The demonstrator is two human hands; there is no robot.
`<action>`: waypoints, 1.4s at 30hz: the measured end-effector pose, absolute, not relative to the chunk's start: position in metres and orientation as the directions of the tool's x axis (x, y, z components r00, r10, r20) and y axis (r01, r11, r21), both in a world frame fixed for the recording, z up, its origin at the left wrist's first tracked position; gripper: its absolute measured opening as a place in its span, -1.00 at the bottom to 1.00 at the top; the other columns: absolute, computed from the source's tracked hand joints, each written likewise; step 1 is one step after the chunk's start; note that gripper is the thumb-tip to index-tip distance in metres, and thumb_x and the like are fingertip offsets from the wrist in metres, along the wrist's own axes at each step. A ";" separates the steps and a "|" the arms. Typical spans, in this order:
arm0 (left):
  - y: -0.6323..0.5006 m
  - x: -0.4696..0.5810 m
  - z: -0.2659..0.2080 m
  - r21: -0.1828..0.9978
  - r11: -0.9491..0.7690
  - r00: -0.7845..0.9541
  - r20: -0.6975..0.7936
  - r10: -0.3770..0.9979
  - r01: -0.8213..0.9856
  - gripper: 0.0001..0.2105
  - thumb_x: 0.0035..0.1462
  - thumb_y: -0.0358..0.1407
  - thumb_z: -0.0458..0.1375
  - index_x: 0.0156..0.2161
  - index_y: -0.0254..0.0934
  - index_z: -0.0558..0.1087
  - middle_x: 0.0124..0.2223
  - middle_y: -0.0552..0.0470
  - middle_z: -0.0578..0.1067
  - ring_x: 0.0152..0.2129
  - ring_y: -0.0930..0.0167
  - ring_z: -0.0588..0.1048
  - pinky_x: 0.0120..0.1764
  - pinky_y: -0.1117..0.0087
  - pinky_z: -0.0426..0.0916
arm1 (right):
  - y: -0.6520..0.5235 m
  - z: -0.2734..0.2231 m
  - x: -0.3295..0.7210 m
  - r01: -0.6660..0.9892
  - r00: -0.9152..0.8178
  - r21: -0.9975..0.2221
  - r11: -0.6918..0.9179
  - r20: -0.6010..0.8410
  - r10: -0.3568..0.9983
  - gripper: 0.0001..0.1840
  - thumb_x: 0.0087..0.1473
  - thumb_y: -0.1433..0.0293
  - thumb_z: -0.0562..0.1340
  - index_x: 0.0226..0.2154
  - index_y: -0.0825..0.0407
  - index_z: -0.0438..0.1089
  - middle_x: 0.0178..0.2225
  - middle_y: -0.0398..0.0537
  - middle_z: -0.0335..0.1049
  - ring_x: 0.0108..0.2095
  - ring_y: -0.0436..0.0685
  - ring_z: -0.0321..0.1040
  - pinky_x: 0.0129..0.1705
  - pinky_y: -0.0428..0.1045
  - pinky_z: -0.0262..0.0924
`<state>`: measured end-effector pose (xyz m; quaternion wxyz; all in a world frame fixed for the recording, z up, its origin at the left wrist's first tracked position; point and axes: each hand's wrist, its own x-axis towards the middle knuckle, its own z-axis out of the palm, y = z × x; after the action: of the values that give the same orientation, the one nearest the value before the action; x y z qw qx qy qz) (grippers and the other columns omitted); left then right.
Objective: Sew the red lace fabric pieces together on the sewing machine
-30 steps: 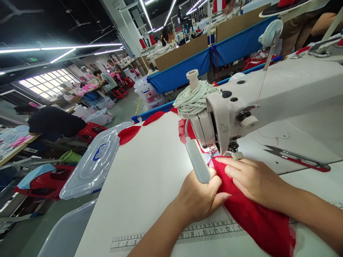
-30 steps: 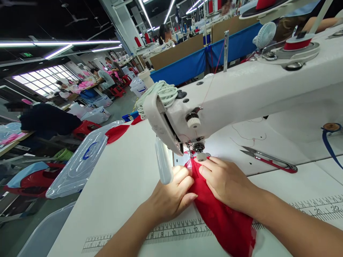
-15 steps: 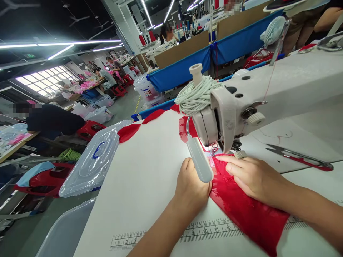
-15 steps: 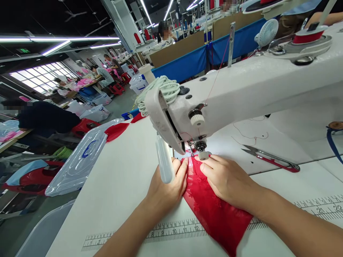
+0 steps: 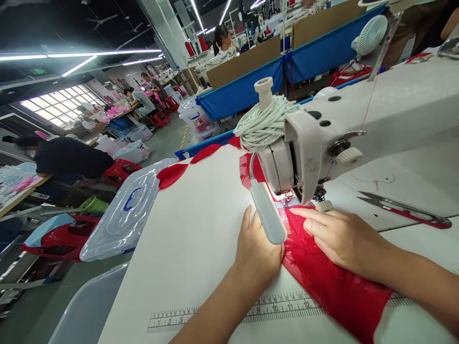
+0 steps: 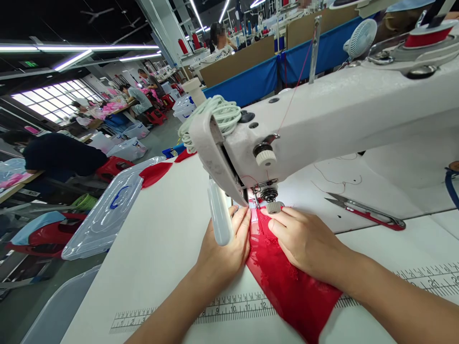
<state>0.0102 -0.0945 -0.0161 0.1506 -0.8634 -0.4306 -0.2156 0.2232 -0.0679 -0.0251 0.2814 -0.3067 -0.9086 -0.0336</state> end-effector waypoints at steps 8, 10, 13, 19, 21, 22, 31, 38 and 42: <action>-0.093 0.011 -0.019 -0.040 -0.571 0.509 0.508 0.695 0.820 -0.72 0.26 -0.46 -0.03 -0.18 -0.27 0.55 -0.08 -0.12 0.57 -0.07 0.18 0.48 0.05 -0.02 0.41 | -0.066 -0.025 0.223 0.582 -0.652 -0.131 0.802 0.514 0.557 -0.63 0.12 0.64 -0.02 -0.48 -0.02 0.37 -0.54 -0.11 0.35 -0.53 0.08 0.24 -0.41 -0.01 0.24; -0.094 0.011 -0.021 -0.029 -0.561 0.497 0.504 0.706 0.827 -0.71 0.25 -0.47 -0.04 -0.20 -0.25 0.54 -0.10 -0.11 0.57 -0.07 0.19 0.49 0.08 -0.05 0.40 | -0.066 -0.026 0.223 0.589 -0.645 -0.132 0.798 0.518 0.562 -0.63 0.12 0.64 -0.03 -0.50 -0.03 0.35 -0.54 -0.11 0.34 -0.54 0.08 0.21 -0.45 0.00 0.20; -0.094 0.012 -0.022 -0.021 -0.552 0.484 0.510 0.711 0.834 -0.72 0.23 -0.48 -0.03 -0.24 -0.25 0.54 -0.12 -0.11 0.58 -0.07 0.18 0.49 0.08 -0.08 0.40 | -0.066 -0.028 0.223 0.605 -0.622 -0.143 0.783 0.530 0.577 -0.62 0.13 0.63 -0.05 -0.54 -0.04 0.30 -0.54 -0.09 0.34 -0.56 0.09 0.14 -0.50 0.02 0.13; -0.094 0.010 -0.021 -0.035 -0.553 0.498 0.484 0.719 0.833 -0.72 0.18 -0.51 0.00 -0.16 -0.28 0.54 -0.05 -0.14 0.57 0.01 0.13 0.47 0.11 -0.09 0.39 | -0.067 -0.036 0.224 0.609 -0.614 -0.175 0.773 0.513 0.600 -0.65 0.10 0.63 -0.02 -0.53 -0.02 0.32 -0.48 -0.05 0.39 -0.51 0.10 0.16 -0.48 0.02 0.11; -0.094 0.010 -0.021 -0.040 -0.549 0.496 0.485 0.720 0.835 -0.72 0.18 -0.51 0.00 -0.16 -0.28 0.54 -0.04 -0.14 0.57 0.02 0.13 0.46 0.12 -0.09 0.38 | -0.067 -0.038 0.225 0.618 -0.606 -0.178 0.766 0.513 0.608 -0.65 0.10 0.62 -0.02 -0.52 -0.02 0.32 -0.45 -0.04 0.41 -0.51 0.10 0.16 -0.47 0.03 0.12; -0.094 0.010 -0.021 -0.041 -0.547 0.494 0.488 0.719 0.836 -0.72 0.18 -0.51 0.00 -0.16 -0.27 0.54 -0.04 -0.14 0.57 0.01 0.14 0.47 0.12 -0.08 0.38 | -0.066 -0.038 0.225 0.618 -0.609 -0.177 0.766 0.508 0.609 -0.65 0.10 0.62 -0.02 -0.52 -0.02 0.33 -0.45 -0.04 0.42 -0.50 0.11 0.17 -0.47 0.03 0.13; -0.095 0.012 -0.024 -0.055 -0.527 0.477 0.510 0.715 0.848 -0.71 0.17 -0.49 -0.03 -0.16 -0.29 0.53 -0.04 -0.15 0.57 -0.06 0.14 0.49 0.06 -0.10 0.42 | -0.067 -0.034 0.221 0.624 -0.579 -0.174 0.762 0.552 0.600 -0.65 0.07 0.64 -0.02 -0.50 -0.02 0.35 -0.42 -0.06 0.48 -0.49 0.11 0.25 -0.38 0.02 0.23; -0.094 0.009 -0.023 -0.072 -0.535 0.498 0.485 0.719 0.842 -0.72 0.17 -0.47 0.01 -0.11 -0.27 0.52 0.01 -0.14 0.55 0.01 0.13 0.46 0.10 -0.11 0.40 | -0.067 -0.022 0.221 0.607 -0.612 -0.137 0.783 0.547 0.570 -0.68 0.03 0.65 0.01 -0.52 -0.02 0.33 -0.44 -0.05 0.48 -0.53 0.09 0.19 -0.44 -0.01 0.22; -0.096 0.008 -0.020 -0.076 -0.546 0.517 0.450 0.728 0.834 -0.70 0.18 -0.48 -0.01 -0.07 -0.29 0.50 0.02 -0.16 0.55 0.00 0.12 0.48 0.10 -0.11 0.40 | -0.068 -0.028 0.221 0.601 -0.619 -0.151 0.785 0.534 0.577 -0.67 0.04 0.65 -0.01 -0.51 -0.02 0.32 -0.39 -0.05 0.50 -0.50 0.09 0.21 -0.44 -0.02 0.21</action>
<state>0.0078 -0.0957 -0.0204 0.1429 -0.8592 -0.4546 -0.1862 0.2210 -0.0685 -0.0279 0.2890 -0.3274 -0.8994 -0.0211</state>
